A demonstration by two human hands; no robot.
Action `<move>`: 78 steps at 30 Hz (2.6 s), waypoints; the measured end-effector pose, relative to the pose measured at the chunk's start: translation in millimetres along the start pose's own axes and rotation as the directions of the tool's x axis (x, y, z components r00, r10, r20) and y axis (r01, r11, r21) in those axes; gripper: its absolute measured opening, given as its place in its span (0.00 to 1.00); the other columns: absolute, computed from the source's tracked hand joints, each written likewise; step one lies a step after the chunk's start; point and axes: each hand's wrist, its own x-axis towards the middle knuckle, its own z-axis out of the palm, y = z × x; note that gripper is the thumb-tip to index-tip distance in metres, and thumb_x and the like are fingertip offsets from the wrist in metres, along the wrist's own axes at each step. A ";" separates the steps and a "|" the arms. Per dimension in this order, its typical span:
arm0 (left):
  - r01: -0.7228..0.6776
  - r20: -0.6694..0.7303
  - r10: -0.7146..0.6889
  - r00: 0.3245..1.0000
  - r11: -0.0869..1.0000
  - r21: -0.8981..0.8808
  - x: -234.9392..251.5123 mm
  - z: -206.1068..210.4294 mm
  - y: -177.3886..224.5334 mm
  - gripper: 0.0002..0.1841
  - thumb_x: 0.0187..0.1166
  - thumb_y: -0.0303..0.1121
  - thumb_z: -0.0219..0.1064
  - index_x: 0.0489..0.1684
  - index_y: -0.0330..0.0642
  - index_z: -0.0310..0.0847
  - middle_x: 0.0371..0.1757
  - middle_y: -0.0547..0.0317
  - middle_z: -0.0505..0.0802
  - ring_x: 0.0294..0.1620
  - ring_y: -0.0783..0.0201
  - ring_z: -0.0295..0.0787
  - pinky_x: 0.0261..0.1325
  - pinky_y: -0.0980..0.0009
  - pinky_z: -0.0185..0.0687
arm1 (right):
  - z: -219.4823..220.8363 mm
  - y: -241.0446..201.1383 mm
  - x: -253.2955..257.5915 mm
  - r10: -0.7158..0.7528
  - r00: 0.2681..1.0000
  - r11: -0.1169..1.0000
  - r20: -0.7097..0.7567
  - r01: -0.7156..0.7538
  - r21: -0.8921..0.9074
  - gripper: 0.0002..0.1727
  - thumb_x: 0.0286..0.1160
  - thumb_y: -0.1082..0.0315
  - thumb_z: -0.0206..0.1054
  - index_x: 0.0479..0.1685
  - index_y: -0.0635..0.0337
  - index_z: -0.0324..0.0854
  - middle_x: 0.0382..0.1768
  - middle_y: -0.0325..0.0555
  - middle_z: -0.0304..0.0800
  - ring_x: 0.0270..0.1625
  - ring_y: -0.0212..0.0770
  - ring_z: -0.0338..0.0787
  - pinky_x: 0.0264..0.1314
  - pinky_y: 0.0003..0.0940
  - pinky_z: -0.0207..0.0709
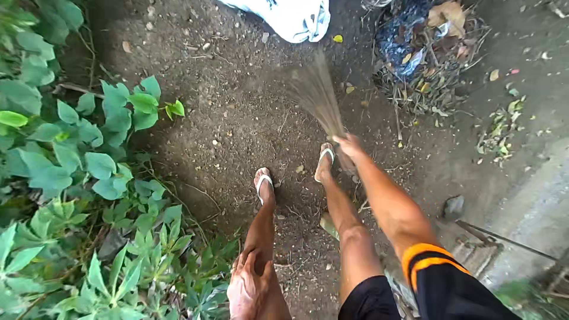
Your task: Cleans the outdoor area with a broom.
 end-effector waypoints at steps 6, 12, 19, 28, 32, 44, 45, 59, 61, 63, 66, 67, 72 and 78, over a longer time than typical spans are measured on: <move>0.052 0.059 -0.057 0.997 0.994 0.094 7.7 3.1 44.6 0.24 0.69 0.52 0.71 0.59 0.49 0.91 0.74 0.55 0.87 0.77 0.42 0.79 0.70 0.39 0.77 | -113.5 59.5 -52.1 0.057 0.989 0.998 -0.134 -0.056 0.008 0.28 0.84 0.53 0.68 0.73 0.66 0.78 0.63 0.67 0.87 0.67 0.60 0.86 0.72 0.61 0.76; 0.011 0.024 -0.015 1.000 0.988 0.157 18.1 10.0 85.6 0.24 0.69 0.50 0.73 0.58 0.44 0.92 0.72 0.49 0.88 0.76 0.38 0.79 0.71 0.36 0.75 | -97.2 8.2 16.0 -0.067 0.997 0.923 -0.035 0.075 0.377 0.25 0.87 0.55 0.66 0.74 0.62 0.78 0.57 0.62 0.89 0.54 0.53 0.92 0.60 0.56 0.86; 0.107 0.064 -0.129 0.990 0.956 0.273 30.7 11.3 134.6 0.26 0.71 0.53 0.71 0.61 0.43 0.90 0.76 0.49 0.85 0.80 0.39 0.76 0.76 0.37 0.71 | -174.7 14.5 179.3 -0.035 0.998 0.997 -0.051 0.038 0.065 0.33 0.80 0.47 0.70 0.78 0.59 0.78 0.71 0.64 0.84 0.77 0.63 0.80 0.79 0.67 0.69; 0.152 0.101 -0.237 0.966 0.840 0.520 57.7 26.6 200.5 0.28 0.73 0.58 0.67 0.62 0.49 0.89 0.76 0.54 0.85 0.80 0.44 0.75 0.73 0.38 0.74 | -274.0 179.5 83.9 -0.061 0.972 0.998 0.227 0.061 0.008 0.30 0.81 0.53 0.71 0.80 0.57 0.77 0.64 0.61 0.89 0.67 0.56 0.88 0.75 0.60 0.75; 0.154 0.104 -0.259 0.960 0.802 0.577 66.8 20.0 248.0 0.27 0.75 0.57 0.67 0.67 0.52 0.87 0.77 0.52 0.84 0.80 0.43 0.75 0.70 0.36 0.76 | -310.5 210.7 138.0 0.044 0.985 0.988 0.166 -0.019 -0.151 0.31 0.79 0.49 0.72 0.78 0.53 0.80 0.64 0.65 0.89 0.68 0.68 0.86 0.70 0.75 0.73; -0.334 0.310 0.152 0.939 0.627 0.704 126.4 31.8 450.8 0.24 0.77 0.52 0.65 0.69 0.57 0.86 0.89 0.59 0.71 0.93 0.44 0.52 0.89 0.39 0.50 | -341.2 176.7 72.8 -0.121 0.973 0.942 0.195 0.051 0.332 0.28 0.79 0.52 0.72 0.74 0.58 0.81 0.60 0.58 0.91 0.63 0.52 0.90 0.72 0.57 0.79; -0.357 0.358 0.115 0.927 0.567 0.742 140.8 40.8 458.8 0.25 0.79 0.53 0.63 0.73 0.59 0.83 0.90 0.60 0.69 0.94 0.43 0.49 0.90 0.37 0.45 | -331.2 158.8 81.1 -0.169 0.953 0.939 0.251 0.078 0.335 0.29 0.79 0.51 0.71 0.75 0.58 0.80 0.61 0.58 0.90 0.64 0.52 0.90 0.73 0.56 0.79; -0.478 0.508 -0.048 0.860 0.271 0.835 281.4 2.8 585.3 0.25 0.84 0.52 0.58 0.75 0.54 0.81 0.83 0.58 0.79 0.90 0.49 0.61 0.85 0.40 0.61 | -413.1 87.7 358.7 0.117 0.983 0.993 -0.144 -0.120 -0.007 0.28 0.80 0.49 0.69 0.77 0.50 0.78 0.61 0.71 0.88 0.62 0.76 0.88 0.54 0.81 0.76; -0.493 0.520 -0.046 0.853 0.253 0.832 289.4 5.1 595.9 0.25 0.83 0.52 0.58 0.73 0.53 0.82 0.81 0.56 0.80 0.90 0.48 0.62 0.84 0.40 0.62 | -419.6 96.0 337.1 0.221 0.956 0.966 -0.192 -0.188 0.176 0.31 0.83 0.47 0.66 0.81 0.53 0.74 0.60 0.70 0.88 0.61 0.75 0.88 0.56 0.78 0.78; -0.498 0.528 -0.048 0.848 0.265 0.825 291.4 6.0 605.6 0.24 0.83 0.52 0.58 0.73 0.52 0.82 0.81 0.56 0.80 0.89 0.47 0.63 0.83 0.39 0.63 | -410.3 117.5 296.3 0.289 0.941 0.881 -0.177 -0.189 0.434 0.34 0.81 0.44 0.68 0.79 0.57 0.75 0.62 0.70 0.87 0.65 0.72 0.86 0.65 0.77 0.75; -0.480 0.513 -0.038 0.857 0.301 0.824 292.2 3.7 618.5 0.24 0.83 0.51 0.57 0.72 0.53 0.83 0.80 0.54 0.81 0.87 0.46 0.66 0.82 0.38 0.65 | -387.2 129.2 208.5 0.379 0.924 0.663 0.038 -0.300 0.686 0.36 0.81 0.47 0.70 0.81 0.61 0.73 0.66 0.64 0.86 0.68 0.59 0.87 0.72 0.62 0.77; -0.479 0.513 -0.041 0.858 0.299 0.825 291.3 1.6 624.9 0.24 0.84 0.51 0.57 0.72 0.53 0.83 0.80 0.53 0.81 0.86 0.45 0.68 0.81 0.38 0.66 | -379.6 127.1 170.1 0.419 0.899 0.564 0.124 -0.365 0.741 0.34 0.80 0.49 0.71 0.78 0.63 0.74 0.62 0.62 0.88 0.62 0.55 0.89 0.69 0.57 0.81; -0.476 0.494 -0.048 0.868 0.205 0.855 286.1 13.7 646.4 0.24 0.83 0.54 0.60 0.72 0.56 0.84 0.78 0.54 0.83 0.79 0.45 0.77 0.74 0.38 0.74 | -320.1 134.1 4.9 0.639 0.684 0.136 0.353 -0.551 0.823 0.39 0.69 0.59 0.81 0.80 0.63 0.72 0.62 0.63 0.88 0.60 0.55 0.90 0.66 0.56 0.84; -0.482 0.484 -0.039 0.874 0.053 0.874 293.6 15.0 653.0 0.25 0.83 0.55 0.58 0.73 0.57 0.83 0.79 0.59 0.83 0.78 0.47 0.79 0.69 0.39 0.79 | -296.7 142.0 89.1 0.728 0.577 -0.136 0.371 -0.408 0.903 0.35 0.68 0.58 0.80 0.72 0.68 0.75 0.57 0.64 0.88 0.56 0.56 0.91 0.59 0.57 0.86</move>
